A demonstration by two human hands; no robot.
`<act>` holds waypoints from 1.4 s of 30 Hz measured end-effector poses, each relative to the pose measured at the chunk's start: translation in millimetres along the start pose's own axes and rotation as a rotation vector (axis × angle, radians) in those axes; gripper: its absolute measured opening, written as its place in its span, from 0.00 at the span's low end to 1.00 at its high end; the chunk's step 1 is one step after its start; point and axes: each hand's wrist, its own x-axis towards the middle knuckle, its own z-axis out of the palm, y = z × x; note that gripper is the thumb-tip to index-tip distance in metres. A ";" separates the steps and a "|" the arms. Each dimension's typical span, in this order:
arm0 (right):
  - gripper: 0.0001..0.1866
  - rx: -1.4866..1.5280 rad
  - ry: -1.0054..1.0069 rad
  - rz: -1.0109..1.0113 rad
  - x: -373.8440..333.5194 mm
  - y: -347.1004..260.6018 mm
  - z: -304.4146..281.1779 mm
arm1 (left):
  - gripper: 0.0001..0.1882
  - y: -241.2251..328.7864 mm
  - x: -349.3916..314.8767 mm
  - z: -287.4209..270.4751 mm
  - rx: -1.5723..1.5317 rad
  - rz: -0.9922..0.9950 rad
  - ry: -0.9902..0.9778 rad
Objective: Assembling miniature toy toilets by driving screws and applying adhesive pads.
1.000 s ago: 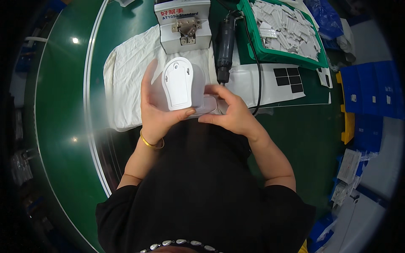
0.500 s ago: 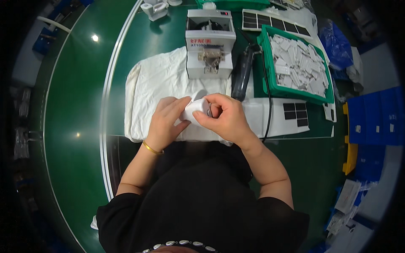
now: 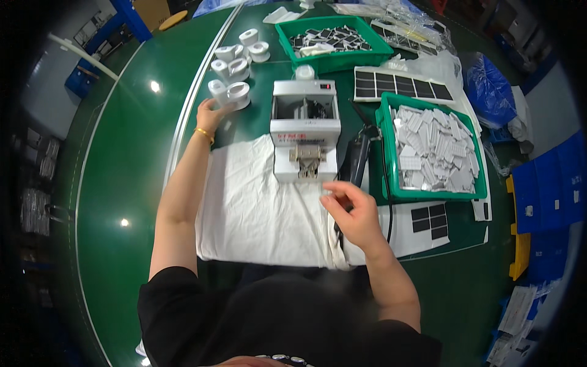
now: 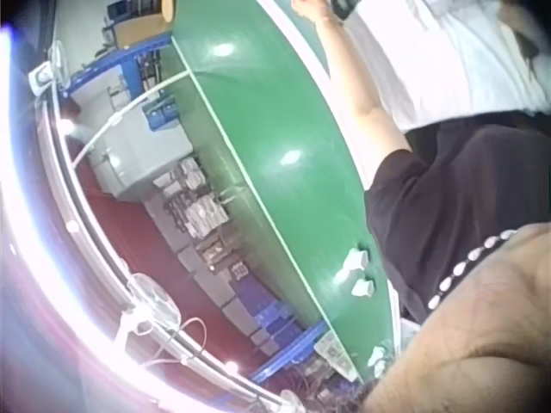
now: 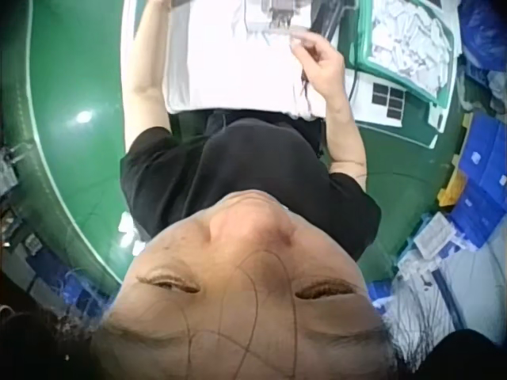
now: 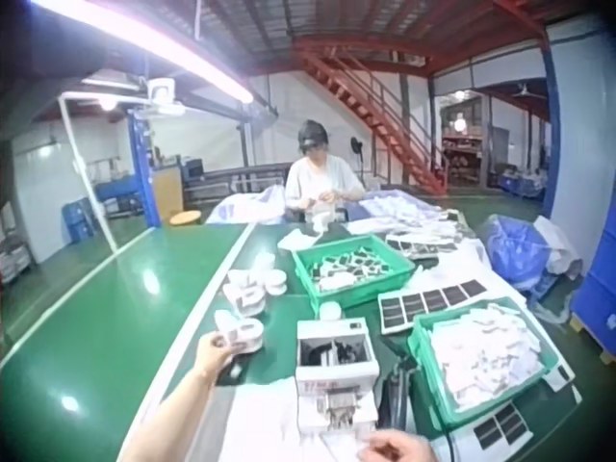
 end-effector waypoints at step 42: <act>0.14 -1.038 0.569 0.327 -112.4 66.6 -170.4 | 0.20 239.0 -311.2 78.1 -0.078 1.138 -0.617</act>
